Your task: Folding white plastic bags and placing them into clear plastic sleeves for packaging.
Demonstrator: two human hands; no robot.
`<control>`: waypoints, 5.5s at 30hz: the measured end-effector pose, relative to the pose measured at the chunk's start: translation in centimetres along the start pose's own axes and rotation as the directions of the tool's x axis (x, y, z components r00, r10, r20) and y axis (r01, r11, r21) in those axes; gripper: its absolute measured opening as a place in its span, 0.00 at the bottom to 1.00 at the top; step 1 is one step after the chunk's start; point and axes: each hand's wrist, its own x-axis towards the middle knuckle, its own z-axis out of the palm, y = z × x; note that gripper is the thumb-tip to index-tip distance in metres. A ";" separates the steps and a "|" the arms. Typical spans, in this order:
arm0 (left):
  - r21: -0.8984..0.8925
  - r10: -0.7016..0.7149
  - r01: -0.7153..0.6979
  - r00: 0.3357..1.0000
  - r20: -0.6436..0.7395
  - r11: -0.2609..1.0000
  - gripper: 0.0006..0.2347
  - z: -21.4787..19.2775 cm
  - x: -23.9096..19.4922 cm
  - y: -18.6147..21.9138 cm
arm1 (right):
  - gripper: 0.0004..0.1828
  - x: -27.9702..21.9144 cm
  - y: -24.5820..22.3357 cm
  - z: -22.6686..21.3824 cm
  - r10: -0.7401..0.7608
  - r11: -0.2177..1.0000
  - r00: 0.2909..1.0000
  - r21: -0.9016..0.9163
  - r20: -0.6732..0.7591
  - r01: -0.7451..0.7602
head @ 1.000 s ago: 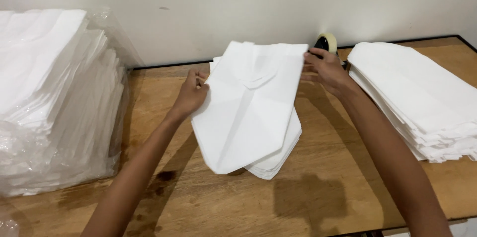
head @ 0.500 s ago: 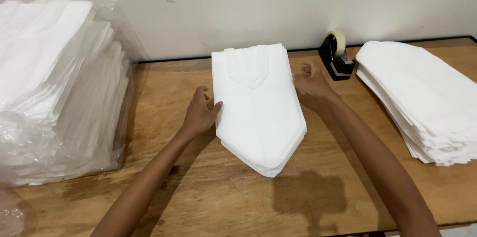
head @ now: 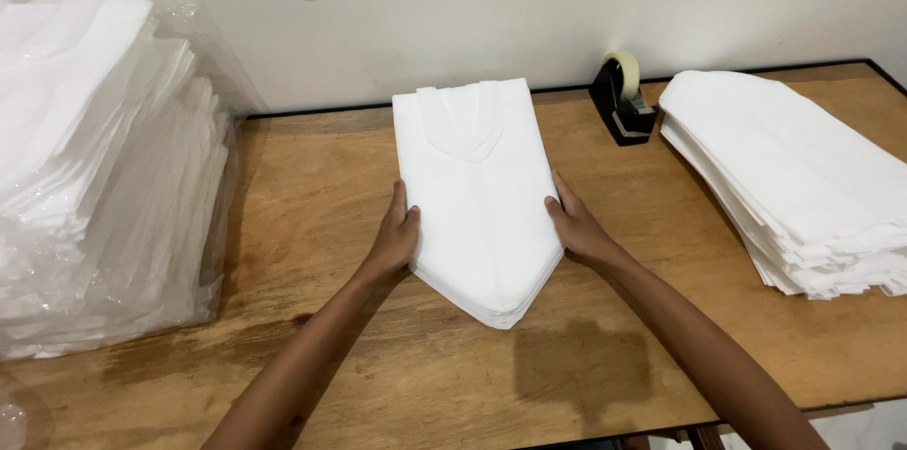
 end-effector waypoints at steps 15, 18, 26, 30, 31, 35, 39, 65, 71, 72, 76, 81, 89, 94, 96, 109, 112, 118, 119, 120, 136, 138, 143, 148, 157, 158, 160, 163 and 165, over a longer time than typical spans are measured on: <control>0.289 0.344 -0.268 0.904 -0.256 0.919 0.18 0.4 3.2 3.8 | 0.13 0.5 2.8 -5.2 -0.115 0.992 0.893 0.002 -0.435 0.129; 0.379 0.583 -0.484 0.783 -0.216 0.789 0.13 2.3 5.8 5.3 | 0.09 -0.5 3.5 -8.7 -0.202 0.979 0.843 -0.123 -0.499 0.162; 0.384 0.775 -0.731 0.629 0.058 0.564 0.10 12.1 10.4 11.6 | 0.09 -6.9 2.9 -15.9 -0.234 0.966 0.741 -0.237 -0.629 0.104; 0.461 0.776 -0.856 0.450 0.442 0.233 0.08 16.8 12.3 13.7 | 0.09 -10.1 4.7 -18.3 -0.208 0.964 0.700 -0.264 -0.683 0.029; 0.442 0.780 -0.869 0.430 0.454 0.222 0.08 17.9 12.6 14.0 | 0.09 -10.8 5.2 -18.7 -0.201 0.965 0.685 -0.262 -0.701 0.015; 0.411 0.685 -0.886 0.436 0.583 0.214 0.12 21.8 13.3 15.4 | 0.09 -13.2 7.5 -20.3 -0.193 0.954 0.630 -0.295 -0.753 -0.060; 0.402 0.605 -0.868 0.492 0.626 0.290 0.21 25.2 14.3 16.0 | 0.16 -15.0 10.0 -21.2 -0.387 0.820 0.611 -0.561 -0.691 -0.115; 0.171 0.709 -0.901 0.421 0.565 0.399 0.10 30.2 15.0 12.9 | 0.15 -17.7 6.9 -17.9 -0.295 0.459 0.803 -0.814 -0.519 -0.357; -0.018 0.760 -0.865 0.430 0.487 0.501 0.08 25.5 10.4 16.7 | 0.11 -18.7 2.5 -19.4 -0.546 0.433 0.693 -0.866 -0.471 -0.249; -0.007 0.767 -0.871 0.430 0.476 0.492 0.11 24.4 9.6 17.4 | 0.09 -18.7 1.6 -19.7 -0.643 0.412 0.622 -0.887 -0.446 -0.209; -0.010 0.778 -0.866 0.444 0.445 0.500 0.13 20.9 9.5 18.0 | 0.11 -19.3 -3.4 -19.5 -0.714 0.488 0.549 -0.871 -0.434 -0.054; 0.005 0.834 -0.889 0.433 0.342 0.459 0.14 14.3 9.0 17.6 | 0.11 -20.0 -9.1 -19.1 -0.795 0.486 0.474 -0.865 -0.378 0.127; -0.123 0.524 -0.512 0.847 0.089 0.850 0.18 3.0 5.5 16.9 | 0.10 -13.7 -11.8 -19.9 -0.747 0.651 0.466 -0.667 -0.475 0.362; -0.034 0.307 -0.308 0.951 -0.041 0.951 0.17 -2.0 5.1 14.6 | 0.13 -3.9 -7.7 -19.1 -0.502 0.863 0.603 -0.401 -0.620 0.307; 0.000 0.325 -0.325 0.946 0.019 0.946 0.22 -4.3 7.7 10.8 | 0.17 -0.5 -5.5 -17.6 -0.381 0.922 0.721 -0.289 -0.579 0.256; 0.558 0.115 -0.067 0.992 -0.051 0.827 0.12 -7.2 5.7 3.4 | 0.24 10.2 7.4 -9.0 -0.006 0.999 0.944 -0.032 -0.329 -0.005; 0.541 0.093 -0.028 0.991 -0.093 0.840 0.13 -7.1 5.5 0.5 | 0.27 8.3 5.3 -7.7 -0.021 1.000 0.965 -0.017 -0.260 0.017; 0.584 0.254 -0.096 0.947 -0.195 0.806 0.11 -6.6 5.1 -2.5 | 0.41 3.4 4.0 -7.0 0.073 0.993 0.973 -0.077 -0.219 -0.092; 0.621 0.368 -0.172 0.908 -0.201 0.764 0.09 -6.4 4.8 -2.4 | 0.42 2.4 4.5 -6.9 0.106 0.991 0.970 -0.052 -0.219 -0.120; 0.658 0.476 -0.242 0.856 -0.202 0.713 0.07 -6.2 4.6 -2.2 | 0.44 1.4 4.9 -6.9 0.138 0.989 0.966 -0.028 -0.219 -0.148; 0.656 0.404 -0.397 0.902 0.151 0.642 0.13 1.3 15.1 -0.9 | 0.12 -9.8 4.4 -0.7 0.427 0.586 0.904 0.767 -0.019 -0.260; 0.734 0.310 -0.285 0.945 0.106 0.616 0.21 2.1 16.1 -0.9 | 0.19 -10.1 3.8 0.1 0.420 0.547 0.908 0.797 0.005 -0.257; 0.705 0.310 -0.264 0.949 0.066 0.658 0.13 2.5 16.6 -0.9 | 0.14 -9.2 4.4 1.0 0.396 0.528 0.918 0.821 -0.012 -0.217; 0.614 0.291 -0.243 0.957 0.023 0.751 0.08 2.0 16.2 0.1 | 0.09 -8.7 3.8 1.6 0.362 0.544 0.930 0.825 -0.064 -0.155; 0.668 0.362 -0.295 0.931 0.042 0.683 0.13 2.3 14.6 -0.2 | 0.13 -10.0 -0.6 1.6 0.289 0.699 0.927 0.714 -0.240 -0.033; 0.647 0.296 -0.263 0.953 0.060 0.716 0.13 2.1 13.9 0.8 | 0.12 -10.4 -1.8 1.6 0.263 0.706 0.924 0.708 -0.276 0.011; 0.626 0.227 -0.224 0.971 0.075 0.747 0.13 1.5 13.4 1.2 | 0.11 -10.6 -3.2 1.2 0.236 0.712 0.921 0.700 -0.309 0.052; 0.445 0.155 -0.184 0.983 0.101 0.877 0.12 0.3 13.3 0.8 | 0.12 -10.3 -4.2 -0.1 0.256 0.734 0.924 0.679 -0.284 0.005; 0.325 0.115 -0.140 0.989 0.095 0.935 0.13 -1.0 11.8 2.3 | 0.13 -10.0 -5.3 -1.2 0.218 0.813 0.923 0.582 -0.317 0.008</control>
